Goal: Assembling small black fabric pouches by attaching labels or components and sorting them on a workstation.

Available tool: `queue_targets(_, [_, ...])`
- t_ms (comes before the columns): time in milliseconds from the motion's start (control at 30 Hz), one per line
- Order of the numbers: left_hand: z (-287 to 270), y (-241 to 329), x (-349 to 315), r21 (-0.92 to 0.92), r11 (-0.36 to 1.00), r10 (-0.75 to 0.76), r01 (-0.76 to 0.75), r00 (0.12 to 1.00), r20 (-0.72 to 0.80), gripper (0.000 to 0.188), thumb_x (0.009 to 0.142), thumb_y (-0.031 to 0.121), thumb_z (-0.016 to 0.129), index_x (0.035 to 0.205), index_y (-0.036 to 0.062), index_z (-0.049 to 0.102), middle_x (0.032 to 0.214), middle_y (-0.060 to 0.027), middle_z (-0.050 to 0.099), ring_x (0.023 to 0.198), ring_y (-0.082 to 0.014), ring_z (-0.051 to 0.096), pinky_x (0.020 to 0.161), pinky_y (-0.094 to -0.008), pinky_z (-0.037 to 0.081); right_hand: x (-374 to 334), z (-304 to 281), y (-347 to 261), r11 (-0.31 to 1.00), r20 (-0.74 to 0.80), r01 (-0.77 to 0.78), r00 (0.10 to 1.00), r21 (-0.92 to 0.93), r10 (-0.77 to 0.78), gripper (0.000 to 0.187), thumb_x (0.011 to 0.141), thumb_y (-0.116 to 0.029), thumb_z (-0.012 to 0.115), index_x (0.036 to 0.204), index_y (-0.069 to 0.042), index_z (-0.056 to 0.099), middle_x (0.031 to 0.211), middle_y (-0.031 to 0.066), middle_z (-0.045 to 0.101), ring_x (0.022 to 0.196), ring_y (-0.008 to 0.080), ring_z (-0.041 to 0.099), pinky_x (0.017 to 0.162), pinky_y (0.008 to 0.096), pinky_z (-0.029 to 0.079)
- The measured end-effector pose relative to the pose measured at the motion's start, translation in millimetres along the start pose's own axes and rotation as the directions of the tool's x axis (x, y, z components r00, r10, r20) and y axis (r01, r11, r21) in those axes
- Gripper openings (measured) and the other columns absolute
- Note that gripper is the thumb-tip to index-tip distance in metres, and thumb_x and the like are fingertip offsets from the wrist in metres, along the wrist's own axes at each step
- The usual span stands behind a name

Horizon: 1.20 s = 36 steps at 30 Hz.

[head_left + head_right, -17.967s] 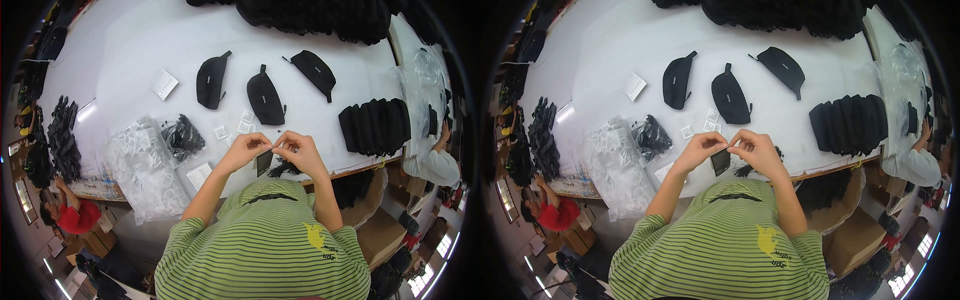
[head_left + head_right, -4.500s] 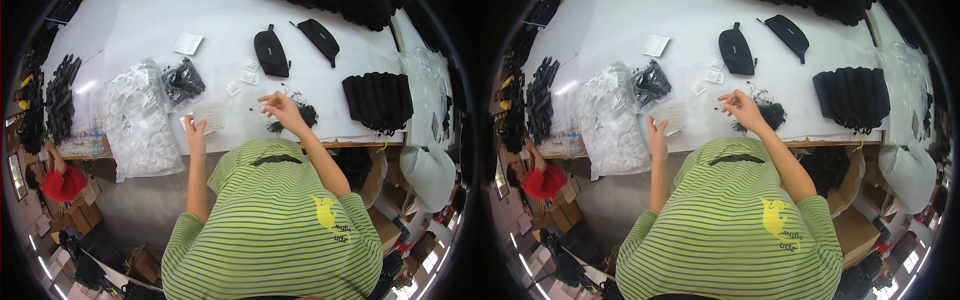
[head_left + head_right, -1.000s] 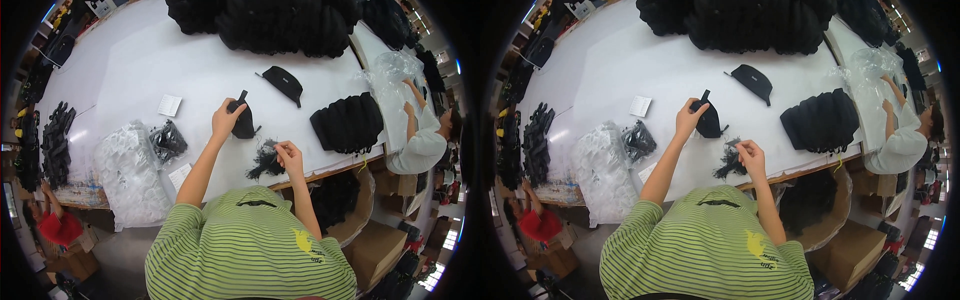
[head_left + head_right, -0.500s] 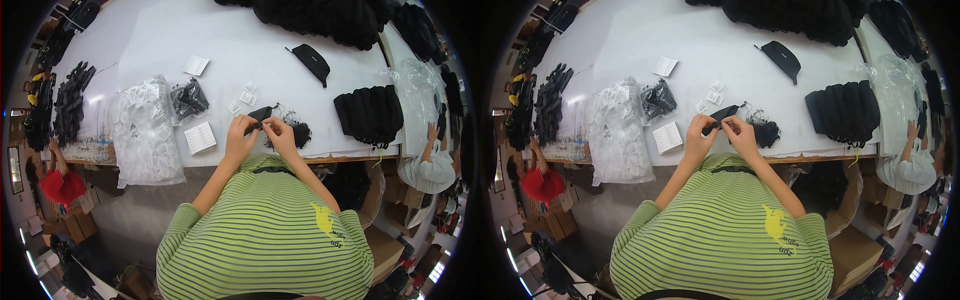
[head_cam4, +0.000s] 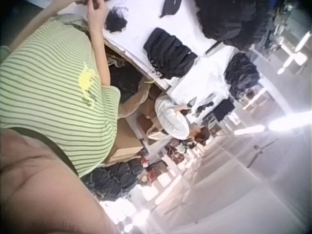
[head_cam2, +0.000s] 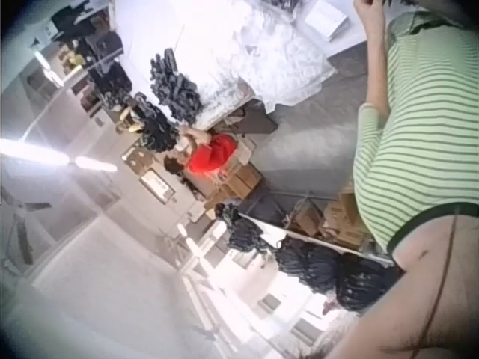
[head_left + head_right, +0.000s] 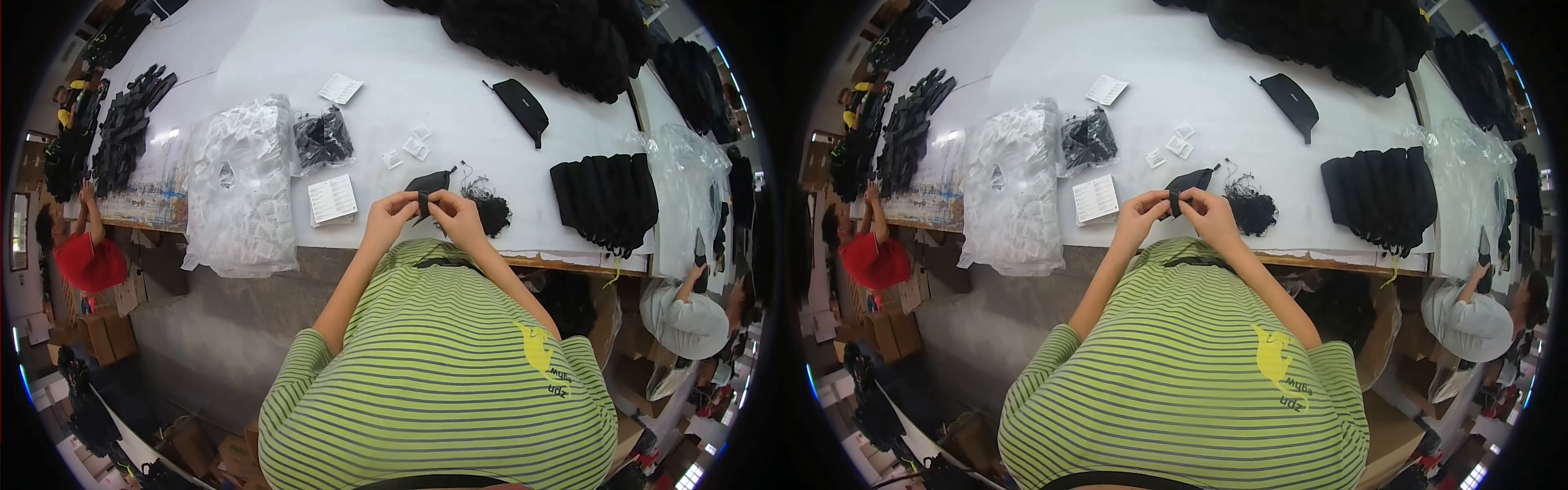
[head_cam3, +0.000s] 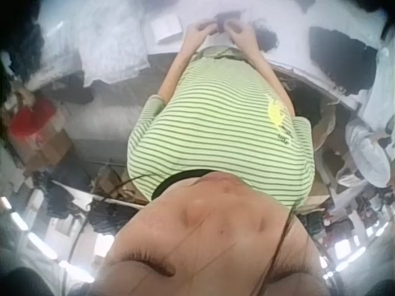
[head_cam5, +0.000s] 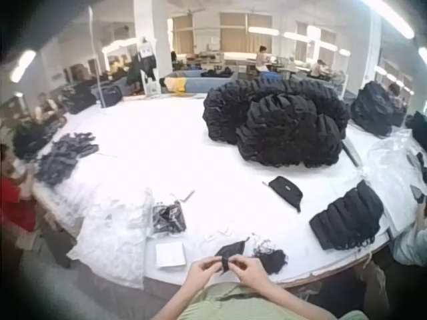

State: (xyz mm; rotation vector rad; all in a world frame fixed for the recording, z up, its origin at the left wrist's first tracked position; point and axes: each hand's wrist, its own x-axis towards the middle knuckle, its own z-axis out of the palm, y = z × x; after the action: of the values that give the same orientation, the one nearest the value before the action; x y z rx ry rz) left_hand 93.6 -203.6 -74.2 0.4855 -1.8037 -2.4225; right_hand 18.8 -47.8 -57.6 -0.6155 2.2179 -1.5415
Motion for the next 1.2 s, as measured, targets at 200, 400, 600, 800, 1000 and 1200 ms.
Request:
queue_targets(200, [-6.0,-2.7,-12.1,0.169,0.984,-0.051,0.059,0.997,-0.052,0.022,0.083,0.013,0.068,0.099,-0.0014,0.068,0.083,-0.0048,0.067,0.070,-0.0072,0.059,0.062,-0.0199,0.044,-11.1,-2.4,-16.5,0.952,0.107,0.098,0.992,-0.289,-0.070,0.013,0.079,-0.019,0.067,0.090,-0.011,0.068,0.056,0.0066,0.050,0.048,0.0148,0.045,0.047,0.0280,0.034])
queue_targets(400, [10.0,19.0,-23.0,0.321,0.933,0.226,-0.163,0.959,-0.169,0.013,0.084,0.012,0.067,0.091,0.0003,0.067,0.087,-0.0009,0.063,0.068,-0.0065,0.054,0.062,-0.0204,0.042,-13.4,-9.6,-23.4,0.996,0.073,-0.069,0.995,-0.059,0.074,0.014,0.081,-0.016,0.067,0.092,-0.007,0.064,0.062,-0.0002,0.055,0.056,0.0072,0.051,0.051,0.0254,0.037])
queue_targets(600, [19.9,42.2,-31.6,-0.136,0.973,0.161,-0.188,0.968,-0.193,0.008,0.090,0.009,0.060,0.094,0.0019,0.059,0.075,-0.0034,0.059,0.061,-0.0051,0.048,0.057,-0.0198,0.038,-19.5,-39.0,-31.7,0.834,0.081,-0.157,0.988,0.529,0.135,0.012,0.084,-0.008,0.066,0.090,-0.004,0.057,0.079,0.0018,0.061,0.073,0.0089,0.055,0.069,0.0229,0.043])
queue_targets(800, [37.9,59.8,-36.6,-0.014,1.000,0.016,-0.016,0.998,-0.054,0.010,0.088,0.010,0.064,0.091,0.0015,0.061,0.063,0.0062,0.050,0.054,0.0012,0.036,0.048,-0.0175,0.023,-23.0,-49.9,-44.2,0.838,0.066,-0.162,0.987,0.521,0.150,0.011,0.088,-0.013,0.064,0.091,-0.004,0.058,0.086,0.0091,0.069,0.077,0.0101,0.061,0.067,0.0230,0.044])
queue_targets(1000, [45.5,61.1,-36.8,0.071,0.997,0.009,-0.013,0.998,0.064,0.007,0.085,0.007,0.066,0.089,0.0015,0.062,0.063,0.0072,0.052,0.054,0.0035,0.035,0.048,-0.0169,0.021,-26.0,-45.3,-39.1,0.824,0.078,-0.146,0.989,0.547,0.123,0.015,0.089,-0.018,0.064,0.086,-0.004,0.060,0.077,0.0074,0.069,0.064,0.0078,0.057,0.057,0.0202,0.040])
queue_targets(1200, [47.1,60.3,-34.1,0.153,0.988,0.008,-0.022,0.995,0.096,0.009,0.086,0.009,0.064,0.089,0.0007,0.061,0.055,0.0094,0.039,0.051,0.0014,0.029,0.047,-0.0198,0.019,-26.7,-43.1,-43.1,0.847,0.104,-0.173,0.985,0.502,0.140,0.020,0.088,-0.021,0.066,0.077,-0.005,0.061,0.074,0.0062,0.068,0.061,0.0067,0.056,0.054,0.0190,0.038])
